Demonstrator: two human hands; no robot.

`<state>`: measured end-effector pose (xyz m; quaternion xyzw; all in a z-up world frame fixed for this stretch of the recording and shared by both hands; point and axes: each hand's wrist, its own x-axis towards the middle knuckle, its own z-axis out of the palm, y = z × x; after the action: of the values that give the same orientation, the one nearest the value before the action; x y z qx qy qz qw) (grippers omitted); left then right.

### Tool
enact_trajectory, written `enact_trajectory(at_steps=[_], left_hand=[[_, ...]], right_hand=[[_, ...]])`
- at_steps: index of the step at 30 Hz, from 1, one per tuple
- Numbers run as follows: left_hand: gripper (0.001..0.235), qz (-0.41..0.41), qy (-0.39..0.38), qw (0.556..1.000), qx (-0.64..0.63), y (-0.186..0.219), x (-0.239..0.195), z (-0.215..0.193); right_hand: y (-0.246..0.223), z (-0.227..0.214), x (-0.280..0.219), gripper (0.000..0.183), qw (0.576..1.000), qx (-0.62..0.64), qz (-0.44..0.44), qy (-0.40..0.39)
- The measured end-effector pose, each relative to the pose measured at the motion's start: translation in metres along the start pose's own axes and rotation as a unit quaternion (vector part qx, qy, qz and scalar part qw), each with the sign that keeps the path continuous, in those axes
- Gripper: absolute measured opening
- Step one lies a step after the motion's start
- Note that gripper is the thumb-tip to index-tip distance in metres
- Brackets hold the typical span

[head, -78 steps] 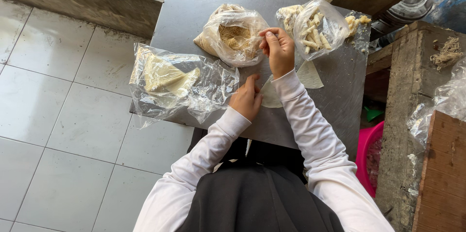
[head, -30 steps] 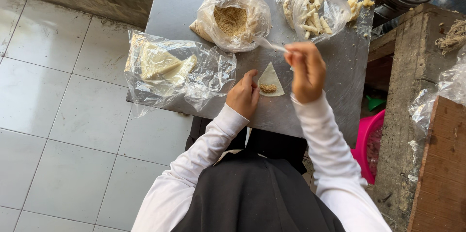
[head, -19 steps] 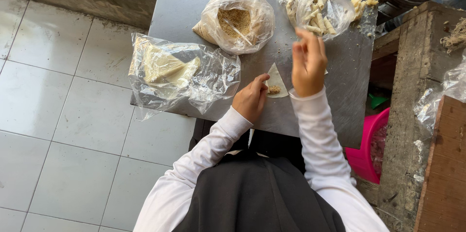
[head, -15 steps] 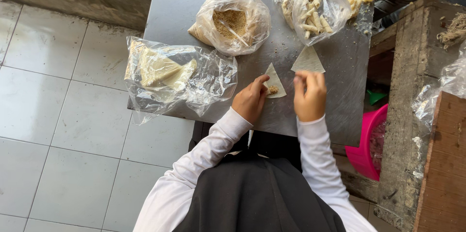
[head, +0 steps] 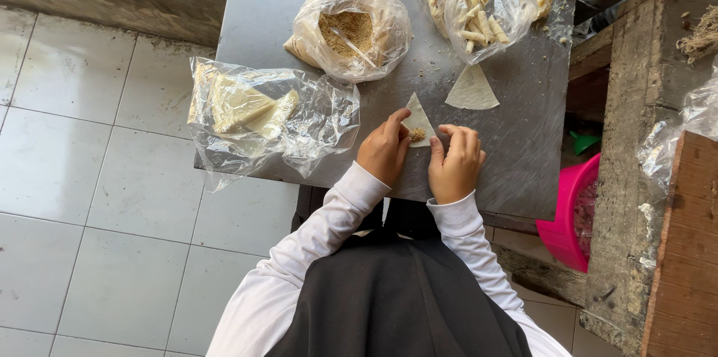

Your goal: The person wraps a small amount of filling mixture into triangular dough sheets by portioning the mixture with a spoon and then folding and rolling the dough by hand.

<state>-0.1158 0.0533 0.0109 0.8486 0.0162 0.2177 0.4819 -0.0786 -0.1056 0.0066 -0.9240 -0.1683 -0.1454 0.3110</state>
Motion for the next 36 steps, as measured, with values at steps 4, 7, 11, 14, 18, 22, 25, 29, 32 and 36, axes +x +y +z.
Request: enact_trajectory(at_steps=[4, 7, 11, 14, 18, 22, 25, 29, 32, 36], left_hand=[[0.048, 0.001, -0.004, 1.0, -0.002, 0.0, 0.0, -0.001], [0.048, -0.002, -0.004, 1.0, -0.003, 0.0, 0.0, -0.001], [0.048, -0.002, -0.002, 1.0, -0.006, -0.001, 0.0, -0.001], [0.049, -0.004, -0.003, 1.0, -0.013, -0.002, 0.0, -0.001], [0.049, -0.008, -0.002, 1.0, -0.011, -0.002, -0.001, 0.0], [0.049, -0.007, -0.007, 1.0, -0.013, -0.002, 0.0, 0.0], [0.049, -0.009, -0.011, 1.0, -0.015, -0.002, 0.0, 0.0], [0.05, -0.003, -0.01, 1.0, -0.011, -0.002, 0.0, 0.0], [0.05, -0.004, -0.012, 1.0, -0.009, -0.002, 0.0, -0.001], [0.051, -0.01, -0.01, 1.0, -0.005, -0.002, 0.0, 0.0]], right_hand=[[0.002, -0.003, 0.0, 0.013, 0.998, -0.052, -0.019, 0.008], [0.001, -0.008, 0.0, 0.013, 0.998, -0.066, -0.016, 0.004], [-0.004, -0.007, 0.001, 0.016, 0.996, -0.085, -0.011, 0.005], [-0.002, -0.001, 0.001, 0.013, 0.995, -0.098, 0.001, 0.005], [-0.002, 0.003, 0.003, 0.012, 1.0, -0.028, -0.005, 0.005], [-0.007, 0.005, 0.004, 0.01, 0.996, 0.078, -0.035, -0.008], [-0.012, 0.006, 0.003, 0.013, 0.987, 0.153, -0.044, -0.015], [-0.015, -0.001, -0.001, 0.02, 0.99, 0.143, 0.001, 0.007], [-0.012, -0.007, -0.001, 0.022, 0.995, -0.082, -0.032, 0.04], [-0.006, -0.001, 0.0, 0.012, 0.998, -0.063, 0.007, 0.002]])
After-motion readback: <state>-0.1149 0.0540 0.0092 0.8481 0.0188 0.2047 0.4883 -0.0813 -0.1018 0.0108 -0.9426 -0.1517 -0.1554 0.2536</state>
